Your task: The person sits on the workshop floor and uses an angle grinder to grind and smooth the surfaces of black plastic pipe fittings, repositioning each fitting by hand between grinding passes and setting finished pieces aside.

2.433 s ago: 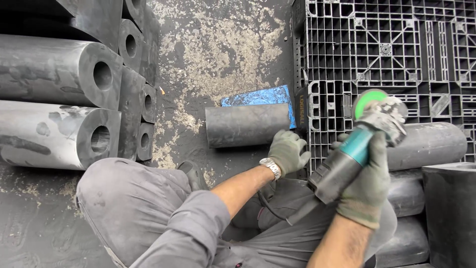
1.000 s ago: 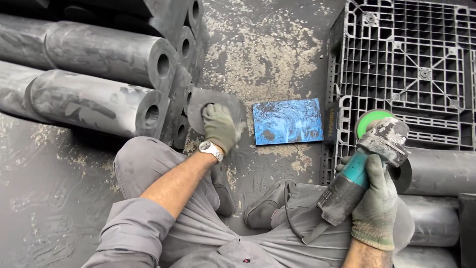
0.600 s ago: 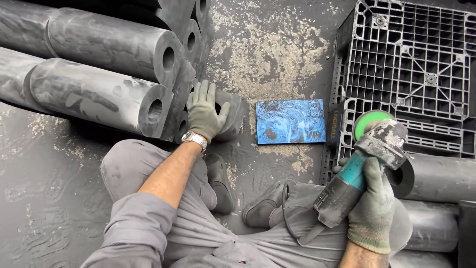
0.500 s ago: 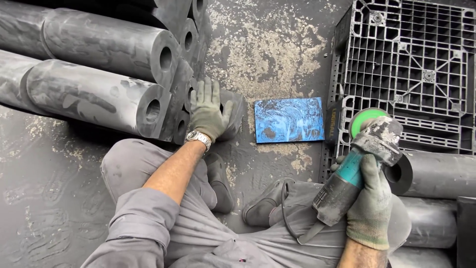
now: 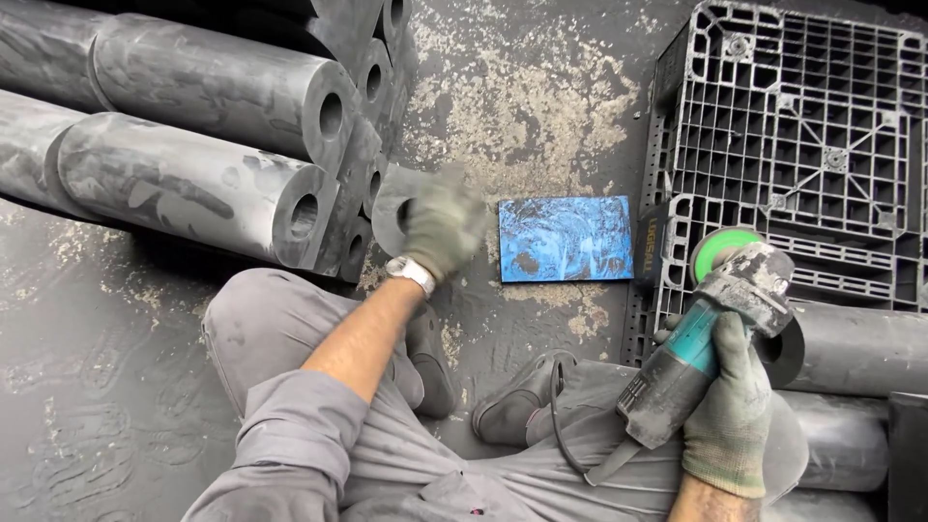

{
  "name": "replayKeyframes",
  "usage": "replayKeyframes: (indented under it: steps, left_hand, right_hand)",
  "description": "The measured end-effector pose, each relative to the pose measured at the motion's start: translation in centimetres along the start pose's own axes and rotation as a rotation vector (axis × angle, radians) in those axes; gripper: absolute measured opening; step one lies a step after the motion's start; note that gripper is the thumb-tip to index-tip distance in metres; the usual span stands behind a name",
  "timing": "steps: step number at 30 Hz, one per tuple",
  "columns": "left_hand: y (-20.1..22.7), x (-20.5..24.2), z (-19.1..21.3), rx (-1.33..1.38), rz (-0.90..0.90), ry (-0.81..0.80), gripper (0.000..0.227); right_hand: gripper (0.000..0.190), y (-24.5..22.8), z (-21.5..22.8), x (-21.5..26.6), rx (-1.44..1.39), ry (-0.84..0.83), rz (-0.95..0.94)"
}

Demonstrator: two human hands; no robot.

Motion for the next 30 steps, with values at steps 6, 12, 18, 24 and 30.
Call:
replayKeyframes:
  steps: [6,12,18,24,30]
  left_hand:
    - [-11.1,1.7,-0.6,-0.125,0.527,-0.068,0.066]
    - [-18.6,7.3,-13.6,0.955,1.323,-0.302,0.084]
    - [-4.6,1.3,-1.4,-0.202,0.151,0.234,0.074]
    - [5.3,3.4,0.6,-0.170,-0.165,-0.418,0.067]
    - [2.2,0.8,-4.0,-0.669,-0.170,0.015,0.061]
  right_hand:
    - [0.062,-0.5,-0.8,0.4,-0.012,-0.003,0.003]
    - [0.062,-0.5,-0.9,0.7,-0.032,0.000,-0.030]
    - [0.060,-1.0,-0.8,1.9,-0.037,0.029,-0.022]
    - [0.060,-1.6,-1.1,2.0,-0.083,0.004,-0.009]
    - [0.056,-1.1,-1.0,1.8,-0.077,0.031,-0.064]
Point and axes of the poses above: each hand's wrist, its own x-axis away from the middle knuckle, its own z-axis out of the back of the hand, y = z × x, the point moved 10 cm from there along -x, towards the middle knuckle, and after that the axes turned 12 degrees about -x, right-handed, at the moved point
